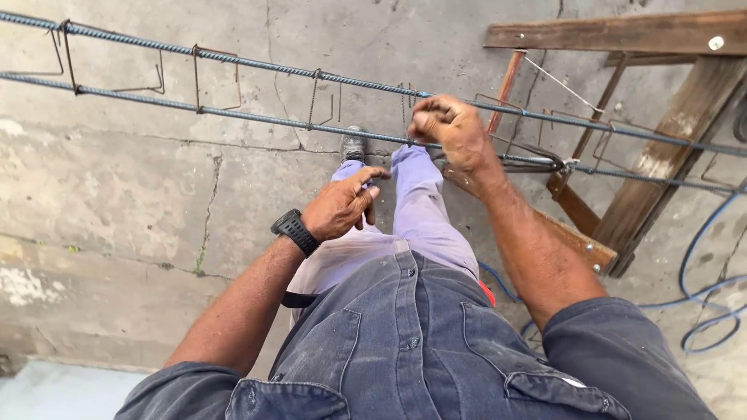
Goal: The person ties a rebar grid using wire and a rebar tying tool. They repeatedly wrap wire around intersections of the rebar and twist it with the tool to secure the connections.
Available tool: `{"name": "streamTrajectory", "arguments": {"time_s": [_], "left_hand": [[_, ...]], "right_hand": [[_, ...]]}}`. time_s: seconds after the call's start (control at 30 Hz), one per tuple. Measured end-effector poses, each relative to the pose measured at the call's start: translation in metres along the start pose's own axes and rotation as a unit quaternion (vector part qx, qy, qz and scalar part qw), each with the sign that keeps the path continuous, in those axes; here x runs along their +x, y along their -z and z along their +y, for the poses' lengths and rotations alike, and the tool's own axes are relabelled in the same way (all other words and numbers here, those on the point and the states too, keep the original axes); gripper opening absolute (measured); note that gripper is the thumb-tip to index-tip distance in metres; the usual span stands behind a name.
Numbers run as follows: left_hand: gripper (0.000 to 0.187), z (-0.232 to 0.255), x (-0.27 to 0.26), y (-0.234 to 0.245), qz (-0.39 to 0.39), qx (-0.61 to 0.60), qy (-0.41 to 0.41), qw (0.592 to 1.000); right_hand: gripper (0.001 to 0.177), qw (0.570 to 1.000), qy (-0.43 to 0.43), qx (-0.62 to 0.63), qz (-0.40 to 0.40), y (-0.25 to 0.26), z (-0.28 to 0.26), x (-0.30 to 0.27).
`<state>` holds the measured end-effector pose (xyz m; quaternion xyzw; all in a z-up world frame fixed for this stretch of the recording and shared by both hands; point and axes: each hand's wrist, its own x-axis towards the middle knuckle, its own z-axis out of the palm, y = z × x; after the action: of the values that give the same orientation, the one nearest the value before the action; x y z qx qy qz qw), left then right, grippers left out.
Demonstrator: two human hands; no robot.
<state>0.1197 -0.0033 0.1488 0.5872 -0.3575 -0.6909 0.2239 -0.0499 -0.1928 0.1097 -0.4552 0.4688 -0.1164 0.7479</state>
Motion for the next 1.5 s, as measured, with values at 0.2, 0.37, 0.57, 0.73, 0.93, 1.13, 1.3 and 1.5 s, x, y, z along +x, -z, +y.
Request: {"name": "streamTrajectory", "arguments": {"time_s": [0.2, 0.37, 0.57, 0.73, 0.93, 1.13, 1.3, 1.5], "left_hand": [[0.044, -0.027, 0.017, -0.006, 0.106, 0.081, 0.088, 0.987], [0.04, -0.052, 0.04, -0.022, 0.116, 0.224, 0.143, 0.957], [0.051, -0.014, 0.066, -0.025, 0.171, 0.206, 0.166, 0.949], [0.06, -0.026, 0.099, -0.034, 0.176, 0.211, 0.124, 0.953], [0.056, -0.015, 0.141, -0.023, 0.201, 0.159, 0.02, 0.966], [0.054, -0.043, 0.187, -0.031, 0.257, 0.129, -0.046, 0.957], [0.026, -0.013, 0.196, -0.028, 0.216, 0.097, 0.031, 0.971], [0.027, -0.021, 0.205, -0.031, 0.256, 0.111, 0.019, 0.96]], "right_hand": [[0.053, 0.867, -0.054, -0.493, 0.039, 0.021, -0.034, 0.085], [0.046, 0.833, -0.295, -0.45, -0.129, 0.024, -0.012, 0.124], [0.024, 0.875, -0.313, -0.36, -0.083, 0.033, 0.005, 0.131], [0.019, 0.892, -0.316, -0.312, -0.089, 0.042, 0.007, 0.136], [0.023, 0.904, -0.304, -0.267, -0.137, 0.066, 0.043, 0.156], [0.027, 0.914, -0.221, -0.323, -0.107, 0.059, 0.02, 0.129], [0.018, 0.944, -0.152, -0.276, -0.096, 0.059, 0.028, 0.127], [0.019, 0.962, -0.113, -0.227, -0.103, 0.064, 0.032, 0.125]]}}
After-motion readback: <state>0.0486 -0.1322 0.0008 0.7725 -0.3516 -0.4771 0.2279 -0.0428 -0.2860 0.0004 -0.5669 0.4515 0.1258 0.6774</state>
